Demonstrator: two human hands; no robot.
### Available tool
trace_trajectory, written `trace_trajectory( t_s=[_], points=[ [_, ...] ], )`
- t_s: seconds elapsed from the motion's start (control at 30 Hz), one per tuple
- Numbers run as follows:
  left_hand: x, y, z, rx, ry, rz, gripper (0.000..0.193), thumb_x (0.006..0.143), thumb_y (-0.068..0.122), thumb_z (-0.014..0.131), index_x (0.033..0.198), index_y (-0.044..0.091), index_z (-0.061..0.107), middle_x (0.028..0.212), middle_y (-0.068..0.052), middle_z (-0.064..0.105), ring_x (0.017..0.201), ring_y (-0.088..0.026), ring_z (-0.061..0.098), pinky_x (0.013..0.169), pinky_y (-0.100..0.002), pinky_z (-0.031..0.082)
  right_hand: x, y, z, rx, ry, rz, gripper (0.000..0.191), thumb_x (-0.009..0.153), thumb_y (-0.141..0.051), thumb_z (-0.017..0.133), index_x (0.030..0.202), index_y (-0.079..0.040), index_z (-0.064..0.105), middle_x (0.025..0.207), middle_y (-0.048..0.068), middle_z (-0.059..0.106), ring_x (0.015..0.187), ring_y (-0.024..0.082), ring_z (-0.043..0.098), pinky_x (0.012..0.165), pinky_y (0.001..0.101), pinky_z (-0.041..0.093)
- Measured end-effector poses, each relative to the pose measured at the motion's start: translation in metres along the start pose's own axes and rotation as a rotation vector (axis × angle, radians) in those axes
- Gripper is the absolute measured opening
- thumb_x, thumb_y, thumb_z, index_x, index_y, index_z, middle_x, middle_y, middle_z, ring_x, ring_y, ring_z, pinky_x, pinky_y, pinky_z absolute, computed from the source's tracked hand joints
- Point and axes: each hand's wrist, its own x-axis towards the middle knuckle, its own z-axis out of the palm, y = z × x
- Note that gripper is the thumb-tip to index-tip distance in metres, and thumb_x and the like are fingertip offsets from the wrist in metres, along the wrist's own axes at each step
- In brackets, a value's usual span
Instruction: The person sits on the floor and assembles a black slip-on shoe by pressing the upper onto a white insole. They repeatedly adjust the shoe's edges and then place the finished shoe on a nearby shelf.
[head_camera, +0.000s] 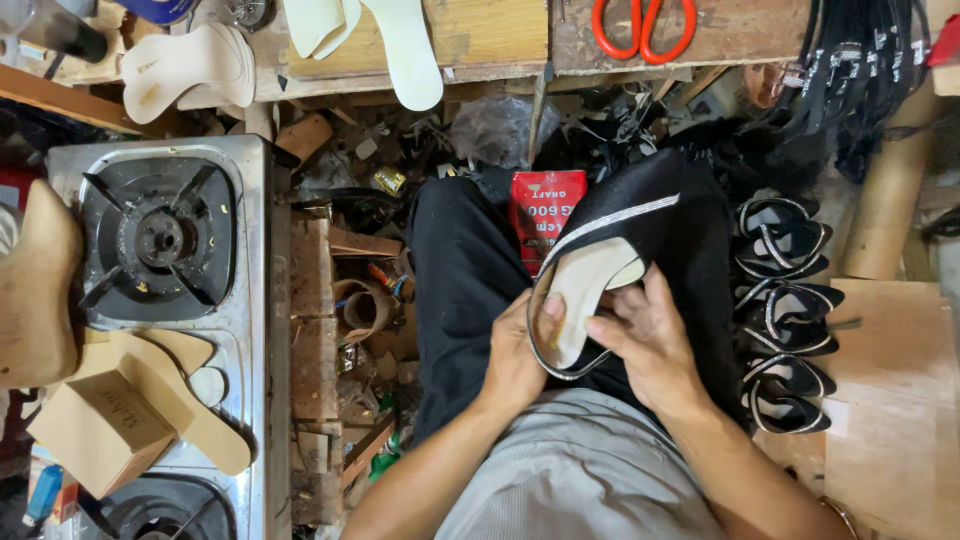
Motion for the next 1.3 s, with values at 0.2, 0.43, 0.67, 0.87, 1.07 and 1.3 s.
trace_trajectory(
  t_s=[0.2,0.43,0.67,0.87,1.07,1.3],
  points=[
    [-0.009,0.013,0.005,0.160,-0.050,0.236,0.032,0.108,0.027,0.054,0.097,-0.002,0.063,0.087,-0.007,0.054,0.079,-0.018,0.053,0.072,-0.032,0.046,-0.008,0.004,0.002,-0.093,0.091,0.007,0.057,0.087,0.007,0.073,0.139,0.000,0.051,0.104,0.009,0.069,0.096,0.016,0.065,0.086,0.0299,0.052],
    [-0.012,0.014,0.015,0.285,-0.032,0.411,0.021,0.105,0.018,0.059,0.095,0.000,0.063,0.088,-0.013,0.058,0.082,-0.029,0.057,0.076,-0.039,0.047,-0.006,0.010,0.002,0.068,0.231,-0.030,0.033,0.093,-0.001,0.065,0.126,0.000,0.061,0.104,0.008,0.072,0.093,0.011,0.066,0.086,0.0260,0.053],
    [-0.018,0.017,0.017,0.321,-0.049,0.534,0.015,0.101,0.015,0.061,0.101,0.000,0.063,0.100,-0.015,0.065,0.091,-0.033,0.060,0.083,-0.040,0.050,0.004,0.001,0.005,-0.057,0.371,-0.081,0.020,0.101,-0.007,0.060,0.120,0.000,0.064,0.105,0.001,0.067,0.094,0.008,0.060,0.084,0.0255,0.050],
    [-0.026,0.007,0.020,0.342,-0.070,0.465,0.013,0.100,0.012,0.064,0.099,-0.001,0.065,0.099,-0.014,0.065,0.091,-0.032,0.061,0.082,-0.040,0.051,0.011,-0.007,-0.004,-0.204,0.451,-0.094,0.021,0.095,-0.006,0.060,0.115,-0.002,0.065,0.102,-0.001,0.067,0.092,0.008,0.059,0.085,0.0254,0.050],
    [-0.005,-0.007,-0.015,-0.147,-0.567,-0.021,0.065,0.091,0.014,0.072,0.146,0.010,0.036,0.140,-0.011,0.050,0.130,-0.022,0.050,0.109,-0.034,0.043,0.014,-0.006,-0.014,-0.521,0.451,-0.028,0.025,0.095,-0.008,0.059,0.117,0.002,0.066,0.097,0.007,0.071,0.087,0.012,0.060,0.079,0.0306,0.052],
    [0.019,0.004,-0.044,-0.535,-0.533,-0.071,0.103,0.089,0.044,0.069,0.168,0.011,0.012,0.171,-0.009,0.027,0.153,-0.025,0.035,0.119,-0.037,0.029,0.002,0.016,-0.002,-0.752,0.263,-0.062,0.047,0.087,-0.007,0.058,0.134,0.001,0.057,0.110,0.020,0.072,0.101,0.026,0.071,0.088,0.0377,0.054]
  ],
)
